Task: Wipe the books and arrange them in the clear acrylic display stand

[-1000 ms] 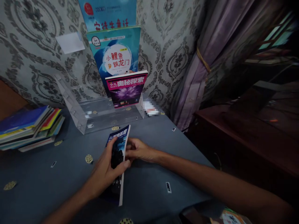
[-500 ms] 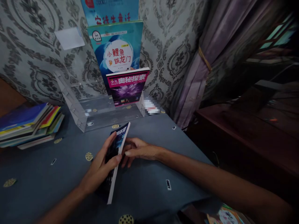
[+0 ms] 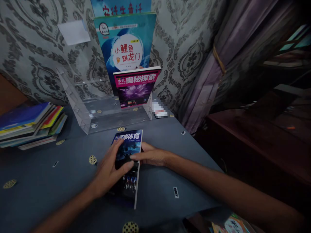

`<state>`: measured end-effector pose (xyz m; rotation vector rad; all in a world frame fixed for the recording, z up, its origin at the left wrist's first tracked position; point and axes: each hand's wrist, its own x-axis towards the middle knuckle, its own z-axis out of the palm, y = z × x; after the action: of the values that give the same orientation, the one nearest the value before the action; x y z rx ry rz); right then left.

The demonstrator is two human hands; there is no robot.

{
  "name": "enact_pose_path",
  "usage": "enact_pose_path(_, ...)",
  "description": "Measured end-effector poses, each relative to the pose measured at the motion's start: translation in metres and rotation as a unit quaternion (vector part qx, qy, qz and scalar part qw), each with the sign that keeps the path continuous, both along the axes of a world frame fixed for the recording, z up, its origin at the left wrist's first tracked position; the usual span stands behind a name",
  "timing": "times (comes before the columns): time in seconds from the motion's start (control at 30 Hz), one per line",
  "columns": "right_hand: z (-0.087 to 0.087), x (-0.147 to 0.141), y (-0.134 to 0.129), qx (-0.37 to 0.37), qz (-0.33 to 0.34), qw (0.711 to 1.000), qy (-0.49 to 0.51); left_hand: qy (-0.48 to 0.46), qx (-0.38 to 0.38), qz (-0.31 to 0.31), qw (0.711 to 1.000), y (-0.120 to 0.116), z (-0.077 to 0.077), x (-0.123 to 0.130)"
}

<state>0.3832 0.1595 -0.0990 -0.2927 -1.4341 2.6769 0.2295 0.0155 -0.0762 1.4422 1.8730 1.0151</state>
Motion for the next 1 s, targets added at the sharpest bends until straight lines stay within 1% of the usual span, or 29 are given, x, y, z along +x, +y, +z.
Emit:
enact_pose_path(0.1,-0.002,0.0,0.003,0.017,-0.002,1.0,0.0,-0.016,0.04,0.059,0.997,0.012,-0.003,-0.02)
enact_pose_path(0.13,-0.002,0.0,0.004,0.026,-0.003,1.0,0.001,-0.037,0.053,0.074,0.995,0.016,-0.004,-0.026)
enact_pose_path(0.2,-0.003,0.001,0.007,0.048,-0.014,0.999,0.0,-0.109,0.063,0.094,0.988,0.022,-0.003,-0.034)
enact_pose_path(0.27,-0.002,0.002,0.01,0.07,-0.032,0.997,0.002,-0.203,0.053,0.103,0.972,0.026,0.0,-0.037)
enact_pose_path(0.33,-0.002,0.002,0.014,0.093,-0.059,0.994,0.009,-0.288,0.043,0.104,0.951,0.026,0.004,-0.035)
enact_pose_path(0.4,0.001,0.001,0.018,0.118,-0.106,0.987,0.02,-0.339,0.051,0.099,0.934,0.026,0.009,-0.033)
enact_pose_path(0.43,0.004,0.001,0.021,0.135,-0.133,0.981,0.028,-0.347,0.062,0.092,0.931,0.025,0.011,-0.032)
enact_pose_path(0.5,0.012,0.004,0.024,0.183,-0.171,0.967,0.044,-0.332,0.088,0.069,0.937,0.023,0.017,-0.032)
enact_pose_path(0.57,0.024,0.008,0.027,0.249,-0.188,0.949,0.055,-0.287,0.122,0.049,0.949,0.022,0.022,-0.033)
enact_pose_path(0.67,0.037,0.017,0.027,0.366,-0.213,0.905,0.049,-0.214,0.159,0.036,0.963,0.021,0.027,-0.034)
enact_pose_path(0.73,0.04,0.021,0.027,0.435,-0.226,0.871,0.039,-0.188,0.157,0.023,0.969,0.02,0.028,-0.035)
enact_pose_path(0.8,0.039,0.023,0.028,0.476,-0.223,0.85,0.033,-0.174,0.143,0.003,0.974,0.02,0.027,-0.036)
enact_pose_path(0.87,0.035,0.023,0.029,0.485,-0.209,0.849,0.034,-0.154,0.13,-0.02,0.979,0.021,0.026,-0.039)
enact_pose_path(1.0,0.027,0.021,0.035,0.455,-0.186,0.87,0.042,-0.121,0.103,-0.062,0.985,0.025,0.027,-0.049)
